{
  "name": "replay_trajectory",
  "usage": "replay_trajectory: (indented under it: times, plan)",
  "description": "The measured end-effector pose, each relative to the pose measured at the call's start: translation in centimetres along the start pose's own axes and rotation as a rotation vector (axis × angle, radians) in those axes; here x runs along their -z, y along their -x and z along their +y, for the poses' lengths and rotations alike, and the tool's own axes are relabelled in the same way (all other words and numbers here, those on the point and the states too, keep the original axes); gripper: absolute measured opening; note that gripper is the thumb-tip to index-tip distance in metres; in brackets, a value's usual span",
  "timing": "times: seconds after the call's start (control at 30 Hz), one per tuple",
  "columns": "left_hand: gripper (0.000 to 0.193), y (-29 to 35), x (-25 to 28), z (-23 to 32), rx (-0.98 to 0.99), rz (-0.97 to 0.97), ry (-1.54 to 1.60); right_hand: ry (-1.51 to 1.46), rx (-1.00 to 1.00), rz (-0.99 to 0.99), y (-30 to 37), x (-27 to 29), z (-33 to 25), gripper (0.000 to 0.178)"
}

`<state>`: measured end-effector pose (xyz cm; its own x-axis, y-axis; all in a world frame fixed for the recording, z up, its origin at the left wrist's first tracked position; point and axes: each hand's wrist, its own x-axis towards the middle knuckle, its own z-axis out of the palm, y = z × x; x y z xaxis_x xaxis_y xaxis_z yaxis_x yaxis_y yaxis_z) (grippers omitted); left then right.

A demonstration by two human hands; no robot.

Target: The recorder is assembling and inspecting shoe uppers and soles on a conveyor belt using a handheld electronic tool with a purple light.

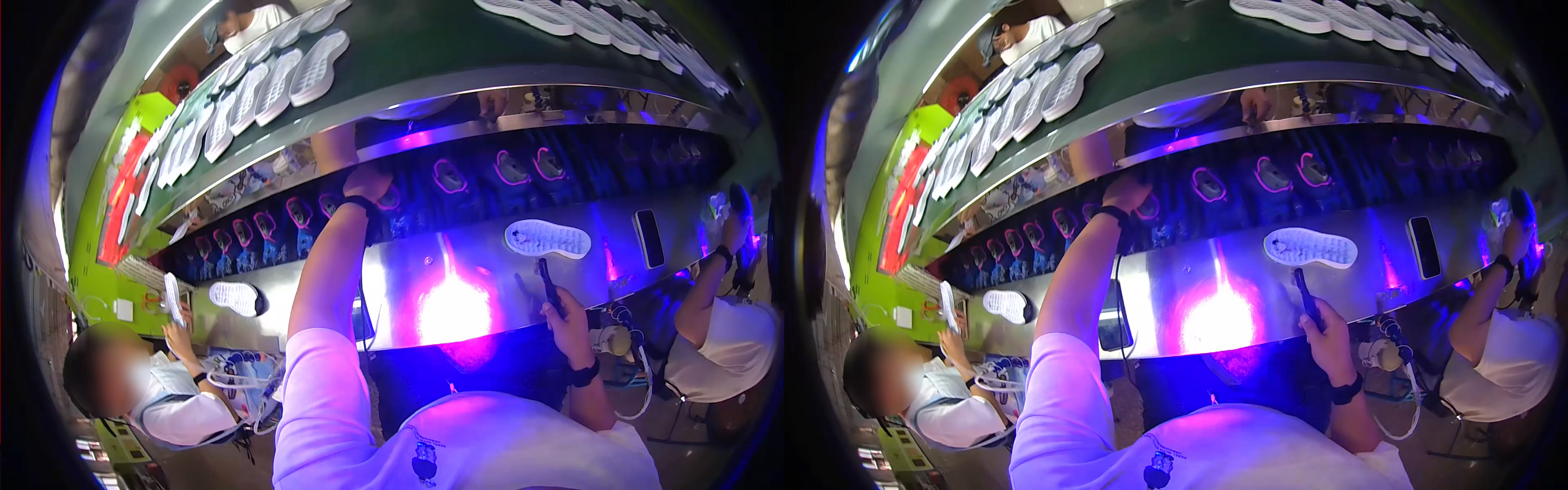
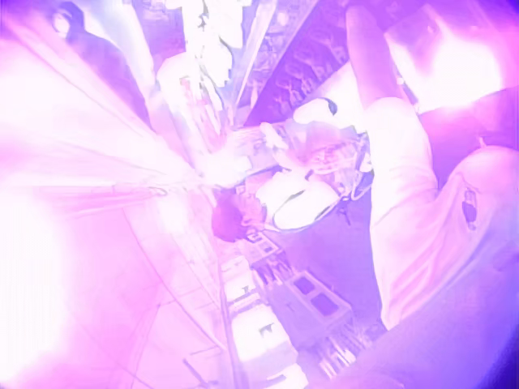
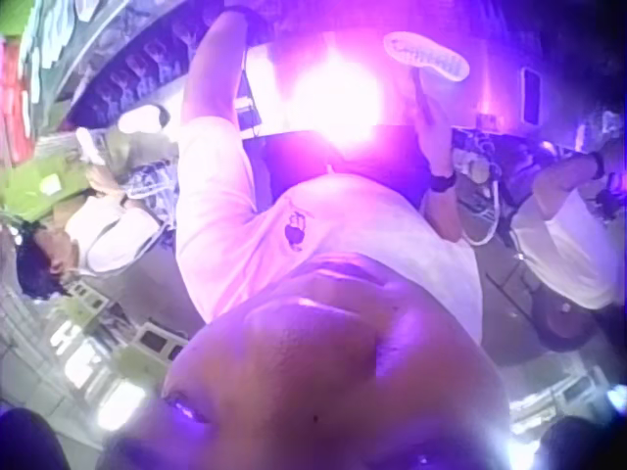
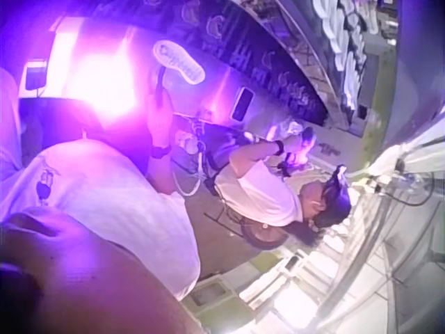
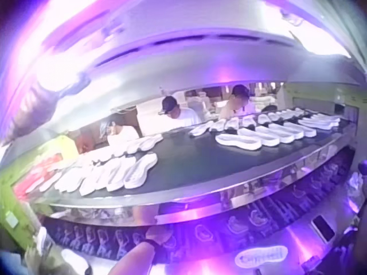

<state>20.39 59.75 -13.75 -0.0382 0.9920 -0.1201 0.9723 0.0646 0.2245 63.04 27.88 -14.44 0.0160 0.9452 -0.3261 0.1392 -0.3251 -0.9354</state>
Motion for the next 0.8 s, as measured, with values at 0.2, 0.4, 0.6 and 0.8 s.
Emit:
replay_trajectory:
  times: [0.2, 0.4, 0.6, 0.8]
  plan:
    - [0.05, -3.4, -3.2, 8.3, 0.019, 0.113, -0.354, -0.018, 0.011, 0.107, 1.2, 2.6, -0.8, 0.044]
    - [0.052, -5.1, -8.5, 9.9, 0.082, 0.023, -0.186, -0.077, 0.088, 0.076, 2.5, 2.8, -1.4, 0.048]
    - [0.039, 5.0, -2.9, 10.0, 0.197, -0.372, 0.775, -0.014, 0.137, 0.176, 4.2, 3.7, -0.4, 0.047]
    - [0.056, 22.4, -1.4, 8.0, 0.076, -0.058, 1.097, -0.042, 0.15, -0.051, 2.4, 2.0, 0.2, 0.045]
